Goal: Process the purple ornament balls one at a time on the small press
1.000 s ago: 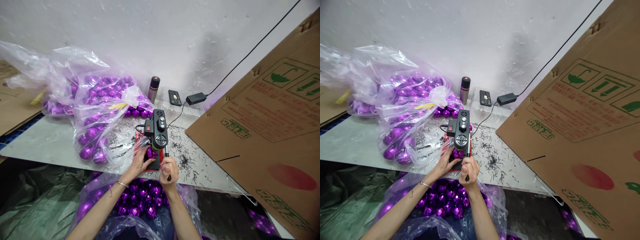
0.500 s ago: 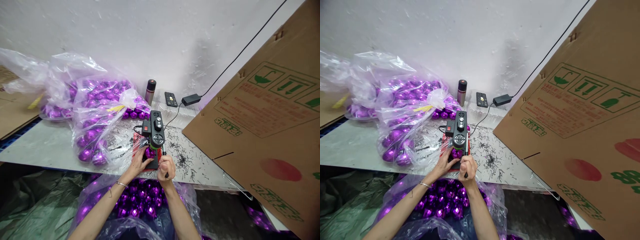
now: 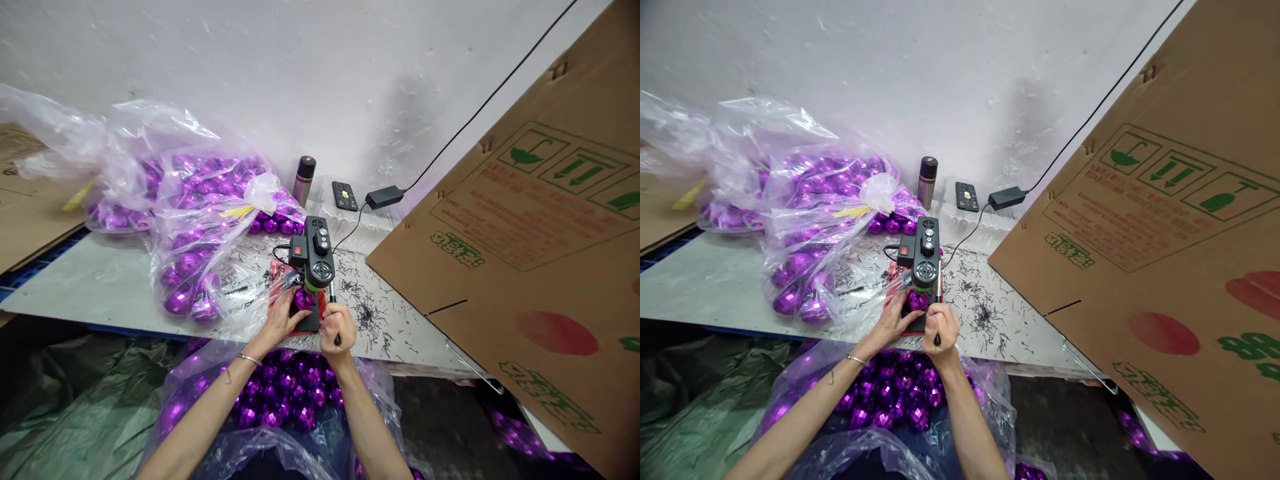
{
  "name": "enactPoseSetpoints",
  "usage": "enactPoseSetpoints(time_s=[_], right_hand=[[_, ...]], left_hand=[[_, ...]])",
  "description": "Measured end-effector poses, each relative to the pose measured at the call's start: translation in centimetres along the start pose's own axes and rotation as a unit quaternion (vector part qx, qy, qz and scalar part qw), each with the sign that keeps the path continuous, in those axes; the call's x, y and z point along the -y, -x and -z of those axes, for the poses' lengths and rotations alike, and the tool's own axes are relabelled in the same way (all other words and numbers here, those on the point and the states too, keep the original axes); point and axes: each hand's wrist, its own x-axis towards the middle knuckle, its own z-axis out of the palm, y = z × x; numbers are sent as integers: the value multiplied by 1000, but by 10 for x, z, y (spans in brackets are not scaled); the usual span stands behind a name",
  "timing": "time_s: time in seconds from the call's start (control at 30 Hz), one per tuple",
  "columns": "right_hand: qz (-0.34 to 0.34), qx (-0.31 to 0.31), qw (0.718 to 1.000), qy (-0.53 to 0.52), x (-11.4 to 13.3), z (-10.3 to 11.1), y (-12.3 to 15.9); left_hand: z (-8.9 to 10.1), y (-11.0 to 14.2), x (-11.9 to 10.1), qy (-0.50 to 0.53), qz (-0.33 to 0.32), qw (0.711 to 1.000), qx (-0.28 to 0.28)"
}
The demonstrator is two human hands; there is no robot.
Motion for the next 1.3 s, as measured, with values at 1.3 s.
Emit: enactPoseSetpoints(time_s=[1.3], right_hand=[[-79,16,997,-9,27,8,-32]], left_hand=[[120,-194,79,-112,155,978,-86]])
